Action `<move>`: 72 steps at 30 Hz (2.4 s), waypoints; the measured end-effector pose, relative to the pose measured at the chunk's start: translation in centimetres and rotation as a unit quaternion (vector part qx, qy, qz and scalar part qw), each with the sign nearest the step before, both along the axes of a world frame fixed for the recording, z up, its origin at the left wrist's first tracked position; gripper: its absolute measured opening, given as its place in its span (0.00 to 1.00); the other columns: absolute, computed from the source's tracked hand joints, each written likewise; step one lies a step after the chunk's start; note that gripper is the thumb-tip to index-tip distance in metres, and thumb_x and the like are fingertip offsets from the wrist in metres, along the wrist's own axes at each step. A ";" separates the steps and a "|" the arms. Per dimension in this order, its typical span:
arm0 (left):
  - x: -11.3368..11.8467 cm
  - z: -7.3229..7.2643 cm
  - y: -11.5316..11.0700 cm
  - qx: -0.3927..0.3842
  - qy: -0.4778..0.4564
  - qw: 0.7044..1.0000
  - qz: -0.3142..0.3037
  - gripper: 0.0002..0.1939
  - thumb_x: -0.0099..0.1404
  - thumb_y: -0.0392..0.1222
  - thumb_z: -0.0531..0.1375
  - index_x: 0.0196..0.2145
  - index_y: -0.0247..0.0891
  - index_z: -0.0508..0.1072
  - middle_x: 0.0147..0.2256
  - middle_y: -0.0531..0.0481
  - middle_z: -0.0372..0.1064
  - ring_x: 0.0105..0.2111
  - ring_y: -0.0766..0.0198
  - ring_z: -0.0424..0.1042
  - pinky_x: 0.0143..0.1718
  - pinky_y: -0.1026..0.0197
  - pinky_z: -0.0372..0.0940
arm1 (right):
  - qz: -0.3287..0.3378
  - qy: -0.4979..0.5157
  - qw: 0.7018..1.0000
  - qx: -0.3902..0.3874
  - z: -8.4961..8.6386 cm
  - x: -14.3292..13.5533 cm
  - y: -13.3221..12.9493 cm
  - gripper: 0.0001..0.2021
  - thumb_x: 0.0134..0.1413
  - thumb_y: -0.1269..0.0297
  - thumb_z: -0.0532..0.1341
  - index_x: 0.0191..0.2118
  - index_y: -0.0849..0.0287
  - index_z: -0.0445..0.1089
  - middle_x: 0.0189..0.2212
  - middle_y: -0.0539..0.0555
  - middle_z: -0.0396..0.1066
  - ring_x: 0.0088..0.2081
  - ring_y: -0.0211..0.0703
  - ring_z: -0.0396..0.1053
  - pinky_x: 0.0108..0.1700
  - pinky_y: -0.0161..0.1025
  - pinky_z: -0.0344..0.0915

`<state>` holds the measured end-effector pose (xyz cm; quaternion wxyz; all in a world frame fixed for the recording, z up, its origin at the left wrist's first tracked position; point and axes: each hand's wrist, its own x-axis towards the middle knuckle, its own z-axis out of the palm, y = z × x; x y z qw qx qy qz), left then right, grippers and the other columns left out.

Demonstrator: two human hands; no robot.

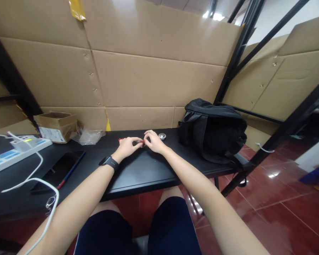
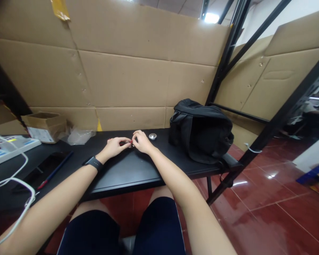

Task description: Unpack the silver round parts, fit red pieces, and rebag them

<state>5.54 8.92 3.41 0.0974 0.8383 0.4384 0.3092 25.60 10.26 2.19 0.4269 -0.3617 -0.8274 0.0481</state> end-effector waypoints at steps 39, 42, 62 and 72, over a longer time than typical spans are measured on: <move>-3.1 -0.6 2.1 0.051 0.128 0.986 0.091 0.06 0.63 0.44 0.62 0.30 0.45 0.79 0.44 0.46 0.71 0.49 0.52 0.60 0.46 0.50 0.53 | -0.296 -0.115 0.932 -0.175 0.2 7.6 3.2 0.10 0.54 0.62 0.64 0.43 0.47 0.77 0.44 0.51 0.78 0.49 0.49 0.72 0.49 0.45 0.63; -2.8 -0.8 1.9 0.052 0.130 0.986 0.092 0.07 0.65 0.42 0.60 0.30 0.43 0.77 0.44 0.46 0.71 0.49 0.51 0.59 0.46 0.50 0.52 | -0.292 -0.110 0.936 -0.164 0.2 7.6 3.1 0.09 0.54 0.63 0.64 0.42 0.48 0.77 0.44 0.51 0.79 0.48 0.49 0.72 0.50 0.46 0.63; -1.7 1.5 0.5 0.042 -0.117 0.991 0.039 0.04 0.62 0.44 0.64 0.33 0.46 0.79 0.36 0.52 0.79 0.43 0.57 0.73 0.46 0.56 0.61 | -0.187 0.055 0.975 -0.111 0.1 8.8 3.5 0.21 0.40 0.72 0.68 0.45 0.57 0.75 0.45 0.56 0.76 0.43 0.45 0.74 0.48 0.43 0.69; -0.5 1.2 0.8 -0.065 -0.267 0.961 -0.041 0.11 0.60 0.49 0.65 0.37 0.42 0.81 0.38 0.48 0.80 0.39 0.56 0.77 0.45 0.56 0.68 | 0.013 0.167 0.975 -0.145 2.7 2.7 -0.8 0.17 0.50 0.64 0.67 0.48 0.53 0.74 0.48 0.56 0.77 0.48 0.48 0.74 0.49 0.45 0.67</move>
